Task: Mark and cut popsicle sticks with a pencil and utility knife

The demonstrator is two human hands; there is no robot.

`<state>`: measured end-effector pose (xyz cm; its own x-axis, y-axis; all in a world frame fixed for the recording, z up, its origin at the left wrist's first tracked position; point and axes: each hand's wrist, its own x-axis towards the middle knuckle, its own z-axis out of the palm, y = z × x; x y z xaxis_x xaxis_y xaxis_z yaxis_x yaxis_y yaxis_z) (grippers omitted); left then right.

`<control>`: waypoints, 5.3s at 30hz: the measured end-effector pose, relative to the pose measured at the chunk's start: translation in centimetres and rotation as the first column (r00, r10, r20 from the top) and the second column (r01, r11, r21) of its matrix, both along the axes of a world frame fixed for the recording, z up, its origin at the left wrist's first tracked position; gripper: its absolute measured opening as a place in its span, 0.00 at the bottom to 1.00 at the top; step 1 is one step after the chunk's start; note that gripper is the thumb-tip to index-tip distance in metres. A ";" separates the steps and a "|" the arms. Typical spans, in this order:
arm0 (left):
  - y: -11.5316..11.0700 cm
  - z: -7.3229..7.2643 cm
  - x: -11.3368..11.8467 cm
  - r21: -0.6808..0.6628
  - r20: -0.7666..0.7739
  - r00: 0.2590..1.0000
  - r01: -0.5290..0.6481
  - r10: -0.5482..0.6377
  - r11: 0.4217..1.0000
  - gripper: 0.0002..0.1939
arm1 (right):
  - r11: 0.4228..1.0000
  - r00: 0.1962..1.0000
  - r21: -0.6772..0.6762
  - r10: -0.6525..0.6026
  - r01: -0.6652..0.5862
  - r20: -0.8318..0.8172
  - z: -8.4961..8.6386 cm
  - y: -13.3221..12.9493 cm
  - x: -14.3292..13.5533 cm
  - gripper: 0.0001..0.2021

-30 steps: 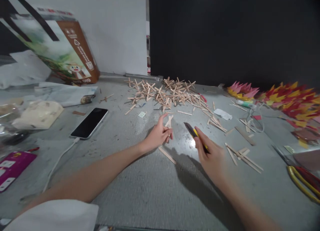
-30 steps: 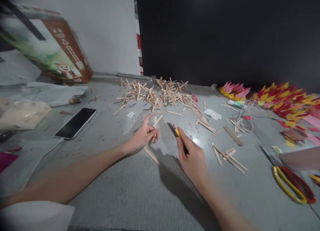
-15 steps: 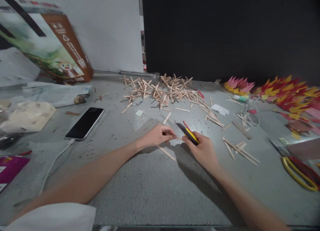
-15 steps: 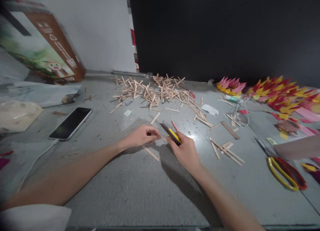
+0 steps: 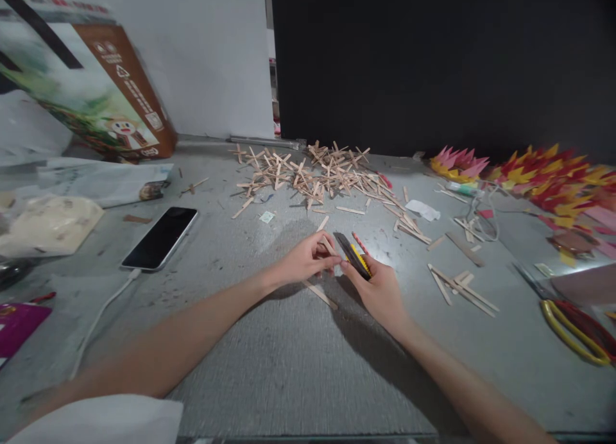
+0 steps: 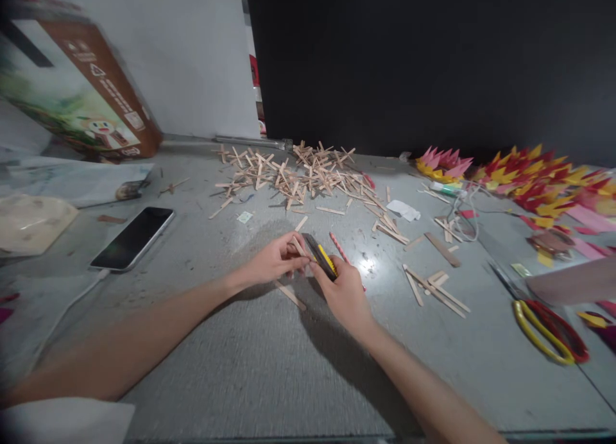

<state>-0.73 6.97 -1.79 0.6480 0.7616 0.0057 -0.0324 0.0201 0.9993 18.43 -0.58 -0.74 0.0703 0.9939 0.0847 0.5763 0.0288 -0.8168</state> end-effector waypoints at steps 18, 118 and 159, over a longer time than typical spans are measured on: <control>0.8 -1.4 -0.1 -0.014 -0.015 0.965 -0.261 0.261 0.965 0.20 | 0.958 0.958 0.197 0.157 -0.207 0.242 -0.8 -1.0 1.6 0.21; 0.3 -0.9 0.0 0.138 -0.175 0.961 -0.191 0.214 0.972 0.08 | 0.939 0.927 0.207 0.201 -0.274 0.317 -1.4 -0.9 1.1 0.24; 0.3 -1.6 -0.1 0.106 -0.085 0.971 -0.215 0.225 0.971 0.31 | 0.951 0.951 0.085 0.287 -0.297 0.113 -0.7 -0.9 1.5 0.25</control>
